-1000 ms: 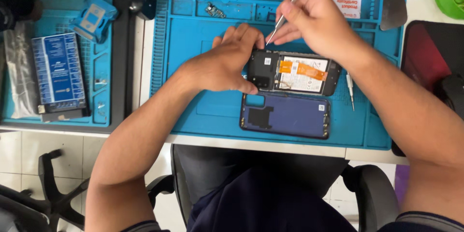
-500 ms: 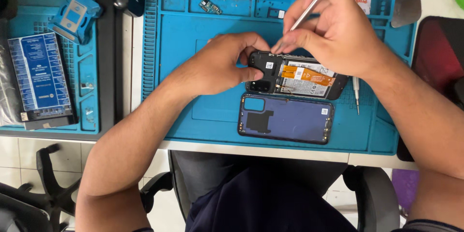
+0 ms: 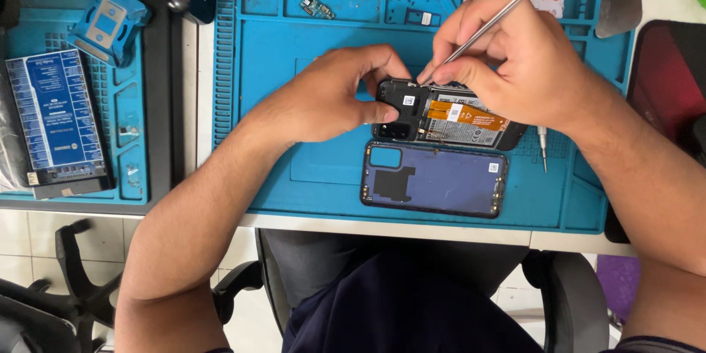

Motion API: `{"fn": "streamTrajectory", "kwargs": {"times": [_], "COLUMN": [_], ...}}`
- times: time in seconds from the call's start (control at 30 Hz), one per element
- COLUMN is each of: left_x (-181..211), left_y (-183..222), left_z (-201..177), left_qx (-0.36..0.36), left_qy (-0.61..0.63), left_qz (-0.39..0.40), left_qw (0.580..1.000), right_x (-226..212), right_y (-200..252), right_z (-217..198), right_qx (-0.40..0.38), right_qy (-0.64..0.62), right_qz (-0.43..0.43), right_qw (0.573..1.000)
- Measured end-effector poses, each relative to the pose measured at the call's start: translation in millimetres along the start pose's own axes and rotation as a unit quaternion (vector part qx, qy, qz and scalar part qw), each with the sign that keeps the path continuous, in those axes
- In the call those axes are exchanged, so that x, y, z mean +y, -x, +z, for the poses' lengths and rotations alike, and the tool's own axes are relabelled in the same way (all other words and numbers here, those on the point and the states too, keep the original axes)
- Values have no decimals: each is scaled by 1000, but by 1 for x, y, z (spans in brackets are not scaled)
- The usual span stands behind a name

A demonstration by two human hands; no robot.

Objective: The person disassembles a smartphone, removes the camera module, and cleans the internal frame and camera module with a brush. The person then uses a screwdriver to remove screws from the phone's internal chassis.

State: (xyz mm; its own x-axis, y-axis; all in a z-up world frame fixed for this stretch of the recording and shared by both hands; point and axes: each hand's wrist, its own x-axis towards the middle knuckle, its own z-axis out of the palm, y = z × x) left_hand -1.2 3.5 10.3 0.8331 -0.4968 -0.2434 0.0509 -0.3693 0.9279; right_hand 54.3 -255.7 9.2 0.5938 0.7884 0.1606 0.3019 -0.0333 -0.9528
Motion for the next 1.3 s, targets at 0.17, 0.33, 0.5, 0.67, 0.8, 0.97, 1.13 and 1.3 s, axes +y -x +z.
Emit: {"fn": "streamTrajectory", "kwargs": {"times": [0.17,0.33,0.5,0.67,0.8,0.97,1.13,1.3], "left_x": [-1,-5,-9,-12,-13,-10,-10,-12], "left_y": [1,0,-1,-3,-2,-3,-4,-3], "left_z": [-1,2,3,3,1,-3,-3,1], "left_qx": [0,25,39,29,23,14,2,13], "left_qy": [7,-50,-85,-75,-51,-59,-11,-8], "left_qz": [15,23,24,28,24,29,-23,-8], "left_qw": [1000,998,995,996,998,998,1000,1000], "right_x": [-12,-24,-6,-19,-47,-43,-26,-36], "right_y": [-9,16,113,156,115,66,61,54], "right_z": [3,-51,-75,-54,-32,-19,-34,-45], "right_qx": [24,-33,-19,85,110,-40,-87,13], "right_qy": [-35,245,564,699,581,431,383,365], "right_qz": [18,273,378,265,312,433,445,434], "right_qw": [999,930,734,659,743,790,805,824]}}
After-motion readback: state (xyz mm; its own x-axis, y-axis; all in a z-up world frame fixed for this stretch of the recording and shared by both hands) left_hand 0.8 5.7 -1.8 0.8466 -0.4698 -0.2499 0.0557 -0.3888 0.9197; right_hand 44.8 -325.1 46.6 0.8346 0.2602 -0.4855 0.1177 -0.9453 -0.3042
